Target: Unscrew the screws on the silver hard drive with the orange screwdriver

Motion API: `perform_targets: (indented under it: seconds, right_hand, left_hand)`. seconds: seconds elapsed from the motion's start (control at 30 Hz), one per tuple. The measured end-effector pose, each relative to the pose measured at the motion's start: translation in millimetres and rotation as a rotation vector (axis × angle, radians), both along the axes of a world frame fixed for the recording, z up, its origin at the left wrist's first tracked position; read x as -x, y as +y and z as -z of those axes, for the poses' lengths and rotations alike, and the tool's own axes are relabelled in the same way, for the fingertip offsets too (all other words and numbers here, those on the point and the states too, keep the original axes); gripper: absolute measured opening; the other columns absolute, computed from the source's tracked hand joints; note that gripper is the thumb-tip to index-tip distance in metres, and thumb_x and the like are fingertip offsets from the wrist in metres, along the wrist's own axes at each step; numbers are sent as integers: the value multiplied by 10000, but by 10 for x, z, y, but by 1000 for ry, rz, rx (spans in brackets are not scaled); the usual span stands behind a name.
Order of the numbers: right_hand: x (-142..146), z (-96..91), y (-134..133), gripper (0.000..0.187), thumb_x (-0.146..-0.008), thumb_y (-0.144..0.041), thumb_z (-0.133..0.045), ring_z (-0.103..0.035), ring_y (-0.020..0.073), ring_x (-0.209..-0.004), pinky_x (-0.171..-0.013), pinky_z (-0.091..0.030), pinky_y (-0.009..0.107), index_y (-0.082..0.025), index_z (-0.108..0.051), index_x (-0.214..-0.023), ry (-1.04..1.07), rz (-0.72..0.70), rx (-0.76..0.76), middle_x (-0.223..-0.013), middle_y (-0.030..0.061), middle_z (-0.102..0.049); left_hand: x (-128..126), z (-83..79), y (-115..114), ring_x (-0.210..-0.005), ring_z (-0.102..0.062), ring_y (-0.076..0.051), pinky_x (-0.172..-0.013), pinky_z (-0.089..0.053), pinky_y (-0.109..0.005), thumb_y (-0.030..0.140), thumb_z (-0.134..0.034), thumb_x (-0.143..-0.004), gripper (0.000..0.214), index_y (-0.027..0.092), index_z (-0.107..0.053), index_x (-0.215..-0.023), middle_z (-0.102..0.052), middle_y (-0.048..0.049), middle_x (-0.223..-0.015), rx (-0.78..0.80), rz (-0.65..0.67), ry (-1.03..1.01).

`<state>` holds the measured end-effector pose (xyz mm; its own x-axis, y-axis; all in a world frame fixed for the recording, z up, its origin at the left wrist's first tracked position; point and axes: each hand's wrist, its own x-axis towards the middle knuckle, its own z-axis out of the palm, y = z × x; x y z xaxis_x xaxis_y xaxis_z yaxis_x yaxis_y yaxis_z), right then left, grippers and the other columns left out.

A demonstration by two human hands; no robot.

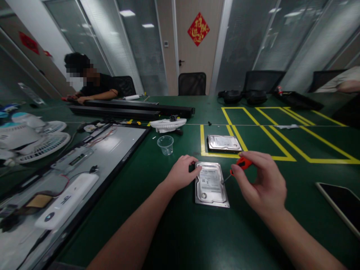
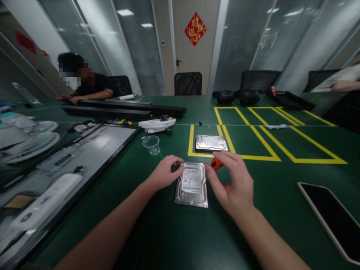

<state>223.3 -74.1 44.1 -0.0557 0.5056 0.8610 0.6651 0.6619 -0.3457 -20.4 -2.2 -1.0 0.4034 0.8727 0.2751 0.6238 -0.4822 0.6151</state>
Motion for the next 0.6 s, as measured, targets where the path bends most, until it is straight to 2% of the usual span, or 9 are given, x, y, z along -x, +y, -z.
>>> perform_targets:
  seconds: [0.2,0.47,0.6]
  right_hand:
    - [4,-19,10,553,-816,-88,-789,-680,249,-1015,-866,-574,431,-224,-630,-1328,-22,8,-25,-1137,106,-690]
    - [4,42,-37,506,-877,-91,-673,-705,266,-1064,-957,-567,475,-222,-609,-1362,56,-32,92,-1235,115,-702]
    - [1,44,-27,500,-871,-104,-693,-698,279,-1084,-972,-560,493,-223,-613,-1351,58,-31,80,-1219,116,-698]
  left_hand:
    - [0,-19,-8,-1027,-633,-259,-917,-524,-420,368,-628,-974,235,191,-724,-1095,-699,-86,-1060,4,4,-2]
    - [1,-10,-3,-1039,-635,-260,-929,-524,-422,364,-628,-974,233,190,-721,-1096,-704,-87,-1070,5,7,-4]
    - [-3,-2,0,-1032,-636,-259,-924,-521,-412,355,-638,-964,223,186,-722,-1083,-708,-86,-1055,-1,2,5]
